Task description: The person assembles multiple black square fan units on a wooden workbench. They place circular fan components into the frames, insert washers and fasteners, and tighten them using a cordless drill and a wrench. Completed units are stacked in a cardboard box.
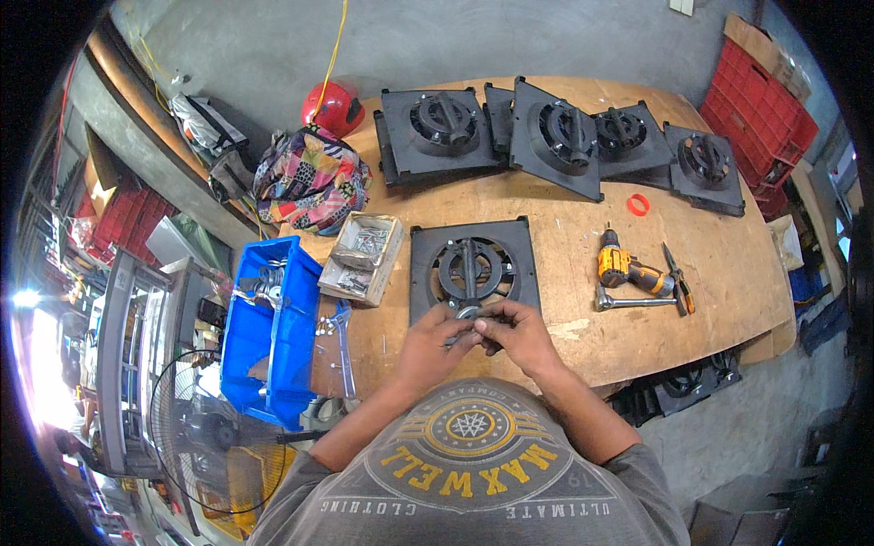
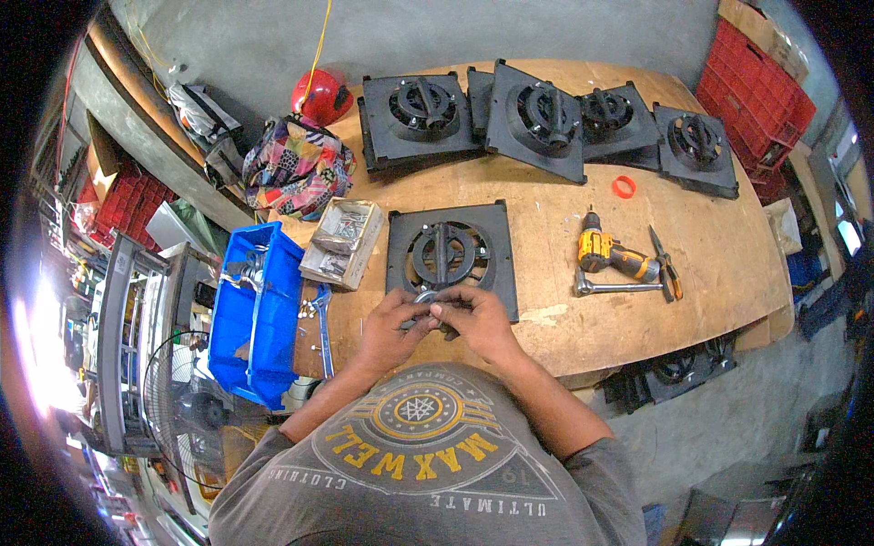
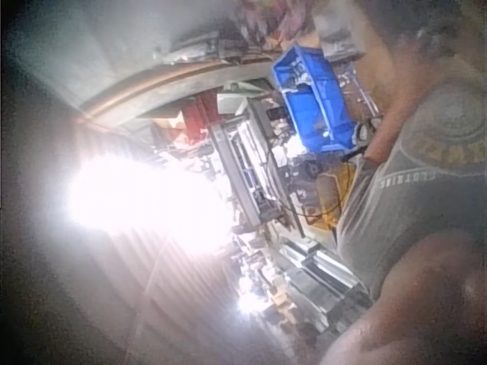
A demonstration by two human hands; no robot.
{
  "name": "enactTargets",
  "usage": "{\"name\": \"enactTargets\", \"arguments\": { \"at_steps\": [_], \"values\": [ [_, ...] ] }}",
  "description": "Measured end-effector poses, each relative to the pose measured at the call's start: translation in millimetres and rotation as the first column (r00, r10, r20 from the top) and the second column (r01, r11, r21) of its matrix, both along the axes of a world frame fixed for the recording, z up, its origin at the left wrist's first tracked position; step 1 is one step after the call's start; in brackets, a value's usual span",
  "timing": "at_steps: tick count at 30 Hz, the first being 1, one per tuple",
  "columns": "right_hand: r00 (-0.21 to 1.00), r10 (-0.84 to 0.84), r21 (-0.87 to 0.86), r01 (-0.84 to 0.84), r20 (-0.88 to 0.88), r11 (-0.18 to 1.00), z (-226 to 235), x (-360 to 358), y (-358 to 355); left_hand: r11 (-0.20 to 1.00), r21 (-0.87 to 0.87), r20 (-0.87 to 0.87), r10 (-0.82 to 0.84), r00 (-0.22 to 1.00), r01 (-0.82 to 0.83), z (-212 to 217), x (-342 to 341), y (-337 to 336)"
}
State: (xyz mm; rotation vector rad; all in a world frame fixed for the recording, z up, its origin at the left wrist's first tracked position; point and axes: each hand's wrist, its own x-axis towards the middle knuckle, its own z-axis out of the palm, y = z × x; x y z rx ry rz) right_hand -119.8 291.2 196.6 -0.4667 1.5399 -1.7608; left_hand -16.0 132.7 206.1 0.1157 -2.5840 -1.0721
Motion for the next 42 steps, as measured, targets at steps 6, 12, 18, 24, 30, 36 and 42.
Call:
{"name": "enactTargets", "arguments": {
  "at_steps": [6, 12, 18, 24, 30, 36, 42],
  "values": [
    [0.976, -0.056, -0.035, 0.065, 0.212, 0.997, -16.3, 13.2, 1.3, 0.963, -0.27, 0.033, -0.02, 0.999, 0.028, -6.9, -8.7, 3.6],
    [0.994, -0.093, 0.072, 0.088, 0.06, 0.993, -60.2, -4.8, 22.5, 0.985, -0.132, 0.155, -0.086, 0.984, 0.107, -25.1, -23.7, -21.7],
    [0.983, -0.151, 0.284, 0.115, 0.109, 0.952, -122.8, -10.3, 60.7, 0.974, -0.088, 0.145, -0.195, 0.97, 0.209, -65.0, -32.6, -47.1],
    [0.956, -0.237, 0.256, 0.189, 0.171, 0.948, -168.0, 0.0, 58.2, 0.943, -0.273, 0.151, -0.152, 0.977, 0.189, -87.3, -51.4, -47.0],
    [0.944, -0.307, 0.199, 0.28, 0.12, 0.939, -179.8, -11.4, 48.0, 0.925, -0.34, 0.242, -0.09, 0.966, 0.171, -91.6, -53.0, -35.1],
    [0.886, -0.373, 0.294, 0.447, -0.275, 0.845, -157.6, -62.9, 61.5, 0.946, -0.287, 0.312, -0.056, 0.949, 0.15, -89.6, -85.2, -7.1],
    [0.812, -0.211, 0.412, 0.477, -0.544, 0.777, -131.8, -74.8, 60.8, 0.97, -0.22, 0.34, -0.024, 0.94, 0.105, -95.0, -137.5, 29.6]
  ]
}}
